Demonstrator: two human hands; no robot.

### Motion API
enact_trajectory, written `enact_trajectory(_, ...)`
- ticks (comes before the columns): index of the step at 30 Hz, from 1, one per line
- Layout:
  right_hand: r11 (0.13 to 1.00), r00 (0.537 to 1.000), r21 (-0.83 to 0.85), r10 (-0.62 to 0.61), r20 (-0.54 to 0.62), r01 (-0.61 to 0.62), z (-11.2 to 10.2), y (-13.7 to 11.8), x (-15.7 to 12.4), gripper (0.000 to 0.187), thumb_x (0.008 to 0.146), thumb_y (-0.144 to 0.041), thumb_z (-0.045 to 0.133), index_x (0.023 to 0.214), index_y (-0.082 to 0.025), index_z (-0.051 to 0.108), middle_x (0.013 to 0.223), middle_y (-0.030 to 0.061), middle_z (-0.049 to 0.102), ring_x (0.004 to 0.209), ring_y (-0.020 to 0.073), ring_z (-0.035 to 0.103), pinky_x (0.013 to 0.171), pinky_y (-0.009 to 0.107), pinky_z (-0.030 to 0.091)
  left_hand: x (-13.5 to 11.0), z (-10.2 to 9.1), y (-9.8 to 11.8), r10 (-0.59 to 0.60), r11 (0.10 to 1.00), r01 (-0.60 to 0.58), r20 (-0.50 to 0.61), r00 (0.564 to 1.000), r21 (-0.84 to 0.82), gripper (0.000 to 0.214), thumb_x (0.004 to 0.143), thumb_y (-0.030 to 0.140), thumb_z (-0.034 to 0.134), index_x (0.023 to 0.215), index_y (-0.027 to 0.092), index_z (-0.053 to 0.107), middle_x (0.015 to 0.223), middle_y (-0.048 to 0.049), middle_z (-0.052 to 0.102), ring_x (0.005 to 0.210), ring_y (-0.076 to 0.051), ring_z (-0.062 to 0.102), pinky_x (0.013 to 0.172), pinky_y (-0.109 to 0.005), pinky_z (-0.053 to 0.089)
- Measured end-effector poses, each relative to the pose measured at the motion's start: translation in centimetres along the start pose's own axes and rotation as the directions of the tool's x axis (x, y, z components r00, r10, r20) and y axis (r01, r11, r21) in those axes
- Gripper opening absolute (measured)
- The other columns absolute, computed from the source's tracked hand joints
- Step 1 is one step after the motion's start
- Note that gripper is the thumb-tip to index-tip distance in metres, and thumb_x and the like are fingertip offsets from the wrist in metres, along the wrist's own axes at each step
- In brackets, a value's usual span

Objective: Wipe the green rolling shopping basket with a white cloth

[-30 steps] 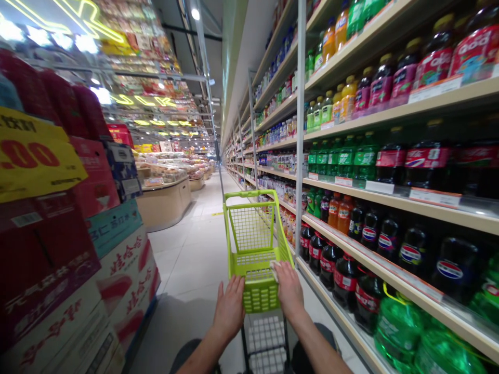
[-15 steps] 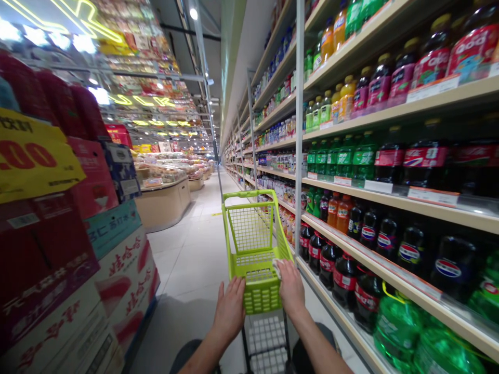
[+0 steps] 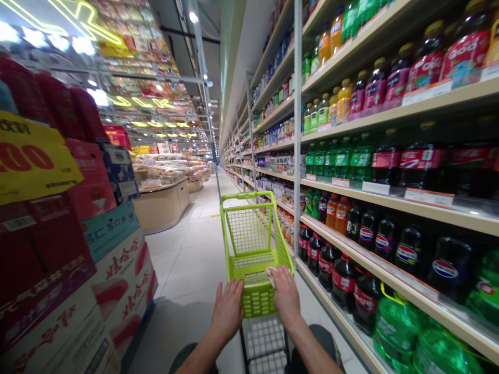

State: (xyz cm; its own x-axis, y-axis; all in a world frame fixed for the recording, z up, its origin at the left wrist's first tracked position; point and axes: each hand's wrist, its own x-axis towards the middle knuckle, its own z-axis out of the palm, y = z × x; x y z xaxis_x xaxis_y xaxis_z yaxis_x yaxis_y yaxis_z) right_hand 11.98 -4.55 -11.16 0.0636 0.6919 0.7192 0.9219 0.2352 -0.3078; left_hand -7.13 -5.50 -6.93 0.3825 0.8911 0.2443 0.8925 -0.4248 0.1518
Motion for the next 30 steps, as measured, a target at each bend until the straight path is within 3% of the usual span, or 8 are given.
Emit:
enact_trajectory(4, 0.99, 0.986, 0.047, -0.138, 0.091, 0.134, 1.5, -3.8, -0.6, 0.059, 0.064, 0.003, 0.036, 0.114, -0.021, 0.056, 0.121, 0.0062, 0.055, 0.119, 0.0205, 0.043, 0.098, 0.042, 0.036, 0.1, 0.3, -0.6, -0.017, 1.0, 0.017, 0.035, 0.999, 0.02, 0.069, 0.063, 0.012, 0.036, 0.132, 0.014, 0.033, 0.139, -0.0047, 0.037, 0.132, -0.02, 0.02, 0.109, -0.047, 0.008)
enact_trajectory(6, 0.983, 0.978, 0.075, -0.174, 0.114, 0.166, 1.5, -4.3, -0.4, 0.061, 0.063, 0.004, 0.036, 0.115, -0.022, 0.056, 0.122, 0.0057, 0.055, 0.12, 0.0198, 0.042, 0.099, 0.042, 0.036, 0.2, 0.2, -0.9, -0.019, 1.0, 0.018, 0.05, 0.999, 0.02, 0.07, 0.062, 0.012, 0.036, 0.133, 0.013, 0.032, 0.14, -0.0044, 0.035, 0.133, -0.02, 0.018, 0.109, -0.046, 0.008)
enact_trajectory(13, 0.998, 0.998, -0.023, 0.059, 0.031, -0.058, -0.9, 0.0, 0.6, 0.053, 0.069, 0.002, 0.035, 0.113, -0.016, 0.057, 0.12, 0.0107, 0.055, 0.12, 0.0232, 0.041, 0.098, 0.045, 0.035, 0.5, -0.5, -1.3, -0.038, 0.998, 0.035, 0.058, 0.998, 0.049, 0.069, 0.064, 0.013, 0.036, 0.132, 0.013, 0.033, 0.141, -0.0051, 0.033, 0.134, -0.02, 0.015, 0.109, -0.046, 0.006)
enact_trajectory(19, 0.982, 0.971, 0.137, -0.156, 0.178, 0.133, 0.6, -5.2, -0.3, 0.064, 0.063, 0.005, 0.034, 0.118, -0.021, 0.054, 0.125, 0.0061, 0.052, 0.123, 0.0194, 0.038, 0.101, 0.043, 0.034, 0.3, -0.8, -1.2, -0.025, 0.997, 0.019, 0.084, 0.996, 0.078, 0.065, 0.066, 0.015, 0.036, 0.132, 0.013, 0.033, 0.139, -0.0055, 0.036, 0.134, -0.02, 0.015, 0.109, -0.047, 0.008)
enact_trajectory(21, 0.968, 0.96, 0.173, -0.211, 0.182, 0.18, 0.8, -5.8, -0.1, 0.064, 0.063, 0.004, 0.034, 0.118, -0.021, 0.054, 0.125, 0.0058, 0.052, 0.123, 0.0186, 0.038, 0.101, 0.042, 0.034, 0.3, -1.2, -1.3, -0.014, 0.996, 0.005, 0.102, 0.995, 0.09, 0.064, 0.067, 0.015, 0.036, 0.131, 0.015, 0.034, 0.139, -0.005, 0.036, 0.133, -0.019, 0.016, 0.109, -0.047, 0.007)
enact_trajectory(27, 1.0, 0.997, 0.0, 0.013, 0.07, -0.013, 0.1, -1.6, 0.2, 0.059, 0.069, 0.003, 0.032, 0.119, -0.019, 0.053, 0.123, 0.0079, 0.054, 0.12, 0.0231, 0.04, 0.097, 0.046, 0.035, 0.6, -1.5, -1.5, 0.013, 0.999, -0.015, 0.041, 0.999, 0.047, 0.053, 0.07, 0.013, 0.034, 0.122, 0.016, 0.044, 0.131, -0.0061, 0.047, 0.131, -0.02, 0.023, 0.108, -0.05, 0.008)
enact_trajectory(30, 1.0, 0.999, -0.013, 0.008, 0.035, -0.008, 0.6, -0.6, -0.6, 0.056, 0.072, 0.001, 0.032, 0.12, -0.02, 0.052, 0.125, 0.007, 0.052, 0.123, 0.0235, 0.037, 0.097, 0.046, 0.034, 0.6, -1.2, -1.2, -0.009, 0.999, 0.008, 0.025, 1.0, 0.039, 0.05, 0.07, 0.013, 0.034, 0.118, 0.017, 0.046, 0.126, -0.0068, 0.05, 0.13, -0.021, 0.025, 0.107, -0.05, 0.009)
